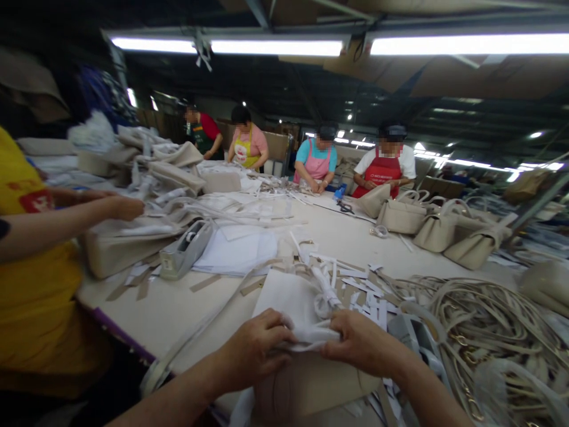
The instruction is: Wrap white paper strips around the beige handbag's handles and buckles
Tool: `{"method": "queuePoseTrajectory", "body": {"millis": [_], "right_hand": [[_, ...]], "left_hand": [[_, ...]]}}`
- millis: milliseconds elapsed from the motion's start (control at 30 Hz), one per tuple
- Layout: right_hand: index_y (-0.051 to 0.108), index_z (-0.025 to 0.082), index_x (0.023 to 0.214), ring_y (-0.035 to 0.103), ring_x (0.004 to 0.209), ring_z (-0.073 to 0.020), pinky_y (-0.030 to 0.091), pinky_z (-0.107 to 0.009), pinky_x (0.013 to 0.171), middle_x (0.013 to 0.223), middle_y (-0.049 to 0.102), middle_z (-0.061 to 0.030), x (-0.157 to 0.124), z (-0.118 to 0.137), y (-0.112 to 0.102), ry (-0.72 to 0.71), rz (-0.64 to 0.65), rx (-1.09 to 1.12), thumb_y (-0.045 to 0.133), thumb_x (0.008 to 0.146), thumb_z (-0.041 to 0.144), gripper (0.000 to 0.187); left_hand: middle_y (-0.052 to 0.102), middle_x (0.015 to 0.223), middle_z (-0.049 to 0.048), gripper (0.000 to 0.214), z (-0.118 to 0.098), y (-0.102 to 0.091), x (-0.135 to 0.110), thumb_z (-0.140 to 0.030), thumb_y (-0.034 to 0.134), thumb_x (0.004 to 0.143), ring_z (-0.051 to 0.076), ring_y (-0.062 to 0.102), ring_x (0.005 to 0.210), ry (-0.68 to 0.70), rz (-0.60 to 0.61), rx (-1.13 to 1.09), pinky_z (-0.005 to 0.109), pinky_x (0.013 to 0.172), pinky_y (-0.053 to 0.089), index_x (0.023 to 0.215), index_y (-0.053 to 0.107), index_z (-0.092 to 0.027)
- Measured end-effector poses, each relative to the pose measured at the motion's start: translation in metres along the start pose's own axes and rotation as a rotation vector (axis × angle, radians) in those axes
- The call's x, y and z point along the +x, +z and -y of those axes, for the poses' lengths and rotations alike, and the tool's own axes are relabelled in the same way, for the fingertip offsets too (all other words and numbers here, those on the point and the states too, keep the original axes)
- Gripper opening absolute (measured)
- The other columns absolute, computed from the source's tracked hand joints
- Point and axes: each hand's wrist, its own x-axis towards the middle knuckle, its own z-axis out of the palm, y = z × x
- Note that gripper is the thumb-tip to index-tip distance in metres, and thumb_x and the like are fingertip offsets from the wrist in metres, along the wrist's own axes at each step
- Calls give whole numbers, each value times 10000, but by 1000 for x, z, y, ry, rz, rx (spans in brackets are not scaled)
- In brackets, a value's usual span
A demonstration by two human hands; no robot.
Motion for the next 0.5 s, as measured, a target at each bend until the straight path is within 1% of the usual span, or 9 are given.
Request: {"method": "queuePoseTrajectory", "body": {"millis": [67, 100, 133, 167, 200, 233, 300, 400, 500], "right_hand": [[673, 221, 754, 592, 785, -214, 451, -305, 706, 829, 670, -32, -7, 4, 2, -107, 45, -199, 679, 633, 355, 180], [663, 232, 893, 579, 899, -244, 440, -352, 779, 968, 658, -55, -10, 7, 4, -150, 19, -295, 667, 654, 351, 267], [625, 247, 1018, 547, 997, -267, 416, -393, 839, 1091, 621, -68, -14, 12, 6, -182, -40, -372, 668, 661, 338, 371], [576, 265, 1105, 509, 1069, -278, 391, -420, 880, 1183, 575, -66, -17, 16, 9, -219, -85, -425, 672, 665, 316, 454], [545, 284, 1140, 484, 1107, -276, 371, -429, 905, 1231, 543, -53, -19, 21, 13, -262, -101, -450, 674, 672, 284, 486], [543, 296, 1124, 482, 1108, -263, 363, -422, 911, 1231, 541, -35, -21, 26, 17, -305, -96, -452, 670, 687, 252, 457], [573, 288, 1014, 514, 1038, -228, 370, -387, 882, 1138, 584, -12, -23, 32, 25, -357, -74, -418, 640, 740, 212, 291], [578, 255, 917, 533, 942, -199, 371, -359, 830, 1012, 602, -18, -25, 34, 35, -362, -99, -357, 562, 834, 236, 86], [578, 255, 896, 528, 915, -193, 354, -355, 821, 974, 590, -16, -27, 31, 42, -397, -151, -361, 531, 861, 240, 61]], "left_hand": [[600, 947, 55, 181, 0, 3, 1, -216, 600, 764, 185, 526, 905, 10, -25, 5, 286, 800, 446, 942, 628, -202], [599, 929, 58, 161, 0, 4, 1, -200, 568, 782, 181, 527, 891, 20, -43, 11, 283, 792, 447, 930, 630, -196], [596, 920, 61, 158, 0, 5, 1, -182, 539, 795, 178, 527, 881, 32, -64, 18, 283, 787, 447, 923, 631, -191], [594, 920, 65, 169, 0, 6, 0, -164, 516, 801, 177, 528, 877, 43, -85, 23, 284, 786, 447, 924, 631, -186], [591, 926, 68, 186, 0, 7, -1, -146, 500, 802, 177, 528, 878, 53, -105, 23, 284, 785, 447, 931, 629, -182], [591, 930, 69, 197, 0, 8, -2, -135, 492, 800, 177, 528, 879, 59, -122, 20, 283, 785, 446, 937, 626, -179], [596, 923, 67, 191, 0, 9, -3, -128, 484, 800, 175, 530, 868, 66, -150, 10, 284, 784, 445, 929, 618, -173], [608, 888, 62, 154, 0, 10, -5, -136, 487, 803, 177, 524, 840, 85, -170, 3, 293, 774, 441, 893, 609, -166], [614, 859, 66, 145, 0, 9, -6, -123, 495, 789, 182, 515, 817, 98, -181, 9, 302, 755, 436, 874, 607, -158]]}}
